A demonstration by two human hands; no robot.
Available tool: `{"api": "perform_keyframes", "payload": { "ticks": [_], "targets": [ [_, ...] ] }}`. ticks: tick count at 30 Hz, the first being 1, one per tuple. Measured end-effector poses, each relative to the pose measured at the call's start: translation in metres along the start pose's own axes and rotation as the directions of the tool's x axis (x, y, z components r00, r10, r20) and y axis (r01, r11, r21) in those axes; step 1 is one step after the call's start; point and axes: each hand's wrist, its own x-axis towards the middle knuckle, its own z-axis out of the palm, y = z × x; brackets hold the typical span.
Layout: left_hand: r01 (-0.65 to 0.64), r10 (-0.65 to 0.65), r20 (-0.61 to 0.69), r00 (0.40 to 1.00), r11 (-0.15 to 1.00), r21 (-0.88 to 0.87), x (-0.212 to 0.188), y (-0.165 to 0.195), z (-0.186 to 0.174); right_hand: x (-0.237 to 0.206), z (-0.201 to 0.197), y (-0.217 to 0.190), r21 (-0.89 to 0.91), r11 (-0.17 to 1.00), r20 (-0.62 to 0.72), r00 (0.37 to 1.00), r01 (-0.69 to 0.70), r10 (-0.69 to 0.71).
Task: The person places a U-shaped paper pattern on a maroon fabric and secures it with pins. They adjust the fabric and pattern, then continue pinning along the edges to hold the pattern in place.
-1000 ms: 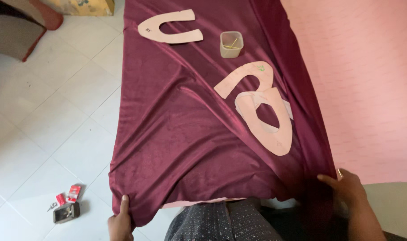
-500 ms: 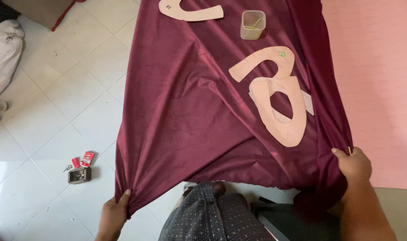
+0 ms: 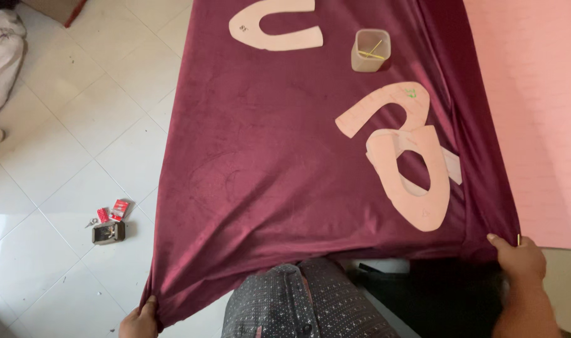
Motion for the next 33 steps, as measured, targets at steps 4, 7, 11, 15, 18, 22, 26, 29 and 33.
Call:
{"api": "perform_keyframes", "payload": {
  "ticks": [4,7,11,15,18,22,26,29,33],
  "targets": [
    [-0.057,0.06,-0.08,0.995,0.997,0.044,0.005,0.009,-0.008,-0.006,0.011,-0.012,0.005,0.996,-0.005,0.996,-0.088,0.088],
    [-0.052,0.052,-0.005,0.999,0.985,-0.163,0.002,0.01,-0.008,-0.013,0.015,-0.016,0.064,0.997,-0.148,0.987,-0.048,0.057],
    [0.025,-0.019,0.04,0.999,0.988,-0.152,0.002,0.014,0.001,-0.037,0.038,-0.049,0.299,0.946,-0.401,0.916,0.127,0.004],
    [0.047,-0.036,0.079,0.996,0.988,-0.146,0.006,0.019,0.012,-0.051,0.052,-0.1,0.42,0.889,-0.099,0.983,0.184,-0.157],
    [0.056,-0.041,0.1,0.994,0.986,-0.156,0.01,0.027,0.018,-0.059,0.049,-0.12,0.355,0.933,0.041,0.996,0.059,-0.078],
    [0.06,-0.037,0.136,0.99,0.984,-0.17,0.018,0.042,0.027,-0.048,0.044,-0.126,0.338,0.934,0.019,0.992,0.112,-0.126],
    [0.056,-0.009,0.192,0.981,0.969,-0.24,0.022,0.063,0.041,-0.034,0.049,-0.122,0.426,0.899,0.183,0.983,-0.098,0.021],
    [0.057,0.016,0.221,0.975,0.946,-0.32,0.022,0.083,0.051,-0.043,0.052,-0.123,0.655,0.733,0.351,0.933,-0.183,-0.081],
    [0.071,0.033,0.27,0.962,0.928,-0.367,0.029,0.111,0.056,-0.051,0.045,-0.128,0.805,0.486,0.442,0.89,-0.339,-0.111]
  ]
}}
